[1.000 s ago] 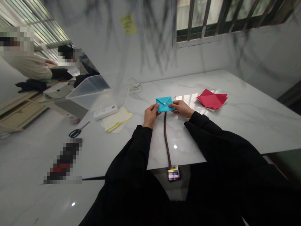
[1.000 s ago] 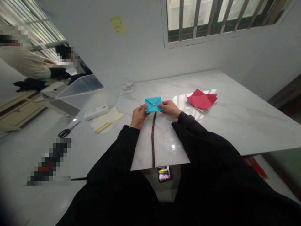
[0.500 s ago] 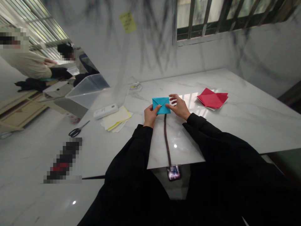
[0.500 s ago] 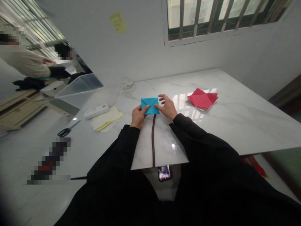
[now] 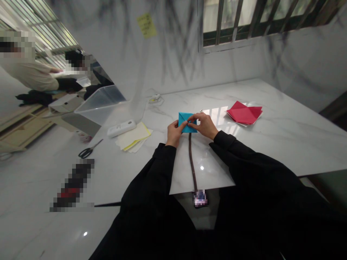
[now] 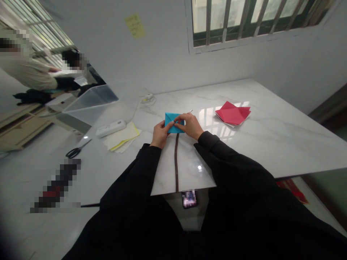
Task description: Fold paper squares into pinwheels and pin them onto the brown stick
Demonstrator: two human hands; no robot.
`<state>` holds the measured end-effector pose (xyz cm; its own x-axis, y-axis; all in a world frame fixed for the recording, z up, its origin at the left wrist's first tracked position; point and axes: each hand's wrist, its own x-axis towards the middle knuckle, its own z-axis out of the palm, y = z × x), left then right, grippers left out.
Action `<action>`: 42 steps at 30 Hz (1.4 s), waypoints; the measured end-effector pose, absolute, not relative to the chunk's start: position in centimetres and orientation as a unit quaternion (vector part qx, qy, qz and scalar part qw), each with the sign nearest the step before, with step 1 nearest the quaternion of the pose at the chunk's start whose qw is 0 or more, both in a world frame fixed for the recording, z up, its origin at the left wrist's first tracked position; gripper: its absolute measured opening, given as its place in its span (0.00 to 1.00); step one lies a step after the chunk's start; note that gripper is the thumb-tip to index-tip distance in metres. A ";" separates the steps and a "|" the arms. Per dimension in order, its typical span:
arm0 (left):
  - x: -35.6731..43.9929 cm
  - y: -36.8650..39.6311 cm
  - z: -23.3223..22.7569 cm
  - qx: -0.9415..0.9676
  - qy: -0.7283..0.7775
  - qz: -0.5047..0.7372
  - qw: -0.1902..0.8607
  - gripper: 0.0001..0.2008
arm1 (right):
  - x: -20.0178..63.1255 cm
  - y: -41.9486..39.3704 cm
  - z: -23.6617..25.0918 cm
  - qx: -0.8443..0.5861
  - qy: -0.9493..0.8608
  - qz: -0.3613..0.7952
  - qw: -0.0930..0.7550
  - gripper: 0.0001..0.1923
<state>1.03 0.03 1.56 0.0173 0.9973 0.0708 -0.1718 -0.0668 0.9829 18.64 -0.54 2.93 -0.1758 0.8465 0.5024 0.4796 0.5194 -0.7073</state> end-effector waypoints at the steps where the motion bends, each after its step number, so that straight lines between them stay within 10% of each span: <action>1: 1.0 0.0 1.5 0.479 0.432 0.553 0.528 0.26 | 18.6 -0.6 3.0 -0.448 -0.742 0.199 0.458 0.04; 25: 0.6 0.8 1.1 0.524 0.464 0.568 0.434 0.18 | 18.9 0.2 2.6 -0.412 -0.694 0.344 0.480 0.10; 32: -0.1 1.2 1.0 0.501 0.527 0.594 0.345 0.08 | 22.2 1.5 1.5 -0.561 -0.691 0.141 0.433 0.04; 42: 0.7 1.3 1.3 0.421 0.428 0.625 0.498 0.12 | 23.6 3.7 0.4 -0.645 -0.719 -0.028 0.258 0.15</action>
